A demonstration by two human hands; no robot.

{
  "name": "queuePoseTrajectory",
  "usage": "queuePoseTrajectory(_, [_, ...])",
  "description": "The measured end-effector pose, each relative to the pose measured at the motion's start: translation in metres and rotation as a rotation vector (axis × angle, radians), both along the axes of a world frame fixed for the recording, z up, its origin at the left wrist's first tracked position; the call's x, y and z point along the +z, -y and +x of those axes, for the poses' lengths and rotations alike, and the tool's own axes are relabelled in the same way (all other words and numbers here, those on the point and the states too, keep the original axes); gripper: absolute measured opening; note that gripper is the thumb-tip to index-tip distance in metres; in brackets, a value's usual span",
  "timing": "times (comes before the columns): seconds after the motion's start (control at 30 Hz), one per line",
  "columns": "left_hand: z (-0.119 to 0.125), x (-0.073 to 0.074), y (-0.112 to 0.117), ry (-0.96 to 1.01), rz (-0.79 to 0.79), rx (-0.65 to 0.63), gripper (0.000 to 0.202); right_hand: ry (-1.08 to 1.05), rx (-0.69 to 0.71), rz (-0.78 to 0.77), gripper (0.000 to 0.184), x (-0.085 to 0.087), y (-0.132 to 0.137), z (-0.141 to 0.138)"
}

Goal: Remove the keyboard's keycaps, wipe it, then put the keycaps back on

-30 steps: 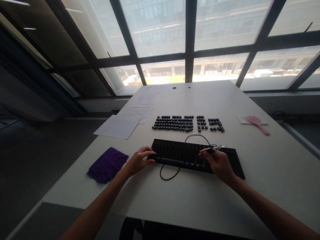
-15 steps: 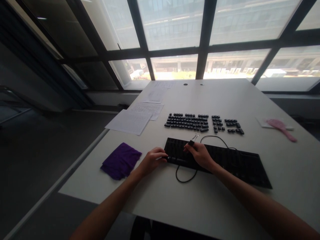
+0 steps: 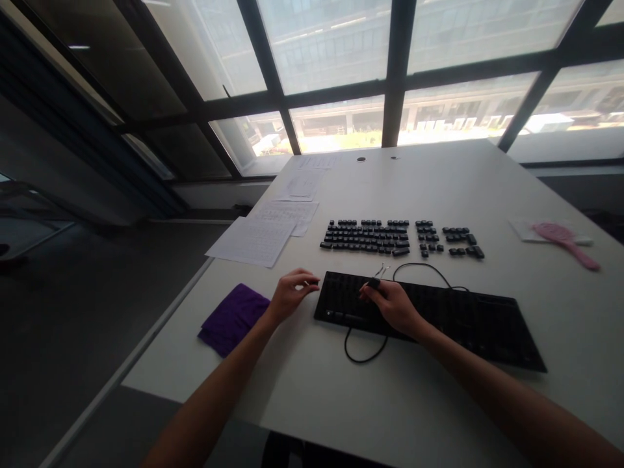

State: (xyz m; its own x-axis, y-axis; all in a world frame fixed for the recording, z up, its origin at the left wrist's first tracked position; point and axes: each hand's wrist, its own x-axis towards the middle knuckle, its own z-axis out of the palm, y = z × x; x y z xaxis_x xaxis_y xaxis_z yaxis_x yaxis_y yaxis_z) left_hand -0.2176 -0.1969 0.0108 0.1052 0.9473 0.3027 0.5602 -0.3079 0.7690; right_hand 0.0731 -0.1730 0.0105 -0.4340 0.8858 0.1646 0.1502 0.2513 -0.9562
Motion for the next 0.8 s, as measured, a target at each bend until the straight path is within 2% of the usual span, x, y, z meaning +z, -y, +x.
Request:
queuePoseTrajectory(0.1, [-0.005, 0.0, -0.046, -0.056, 0.027, 0.11, 0.025, -0.001, 0.0, 0.01, 0.03, -0.001, 0.0, 0.0])
queuePoseTrajectory(0.2, [-0.004, -0.006, -0.082, -0.088, 0.006, 0.14, 0.023, -0.005, -0.005, 0.003, 0.029, -0.004, -0.001, 0.0])
queuePoseTrajectory(0.3, [-0.003, -0.012, -0.098, -0.108, 0.0, 0.133, 0.021, -0.005, -0.003, -0.003, 0.029, -0.005, -0.001, 0.0])
queuePoseTrajectory(0.4, [-0.007, -0.013, -0.101, -0.114, -0.001, 0.127, 0.023, -0.005, 0.001, -0.003, 0.029, -0.004, -0.002, 0.001])
queuePoseTrajectory(0.5, [-0.011, -0.005, -0.09, -0.113, 0.016, 0.143, 0.034, -0.016, 0.001, -0.009, 0.029, -0.002, -0.002, 0.002])
queuePoseTrajectory(0.6, [-0.007, 0.008, -0.06, -0.138, 0.077, 0.131, 0.031, -0.02, 0.0, -0.014, 0.028, -0.002, -0.001, 0.002])
queuePoseTrajectory(0.7, [0.007, 0.016, -0.014, -0.19, 0.051, -0.055, 0.022, -0.014, 0.002, -0.013, 0.028, -0.002, -0.001, 0.002])
queuePoseTrajectory(0.8, [0.02, 0.013, 0.025, -0.234, -0.015, -0.197, 0.024, -0.014, 0.008, -0.01, 0.028, -0.002, -0.001, 0.002])
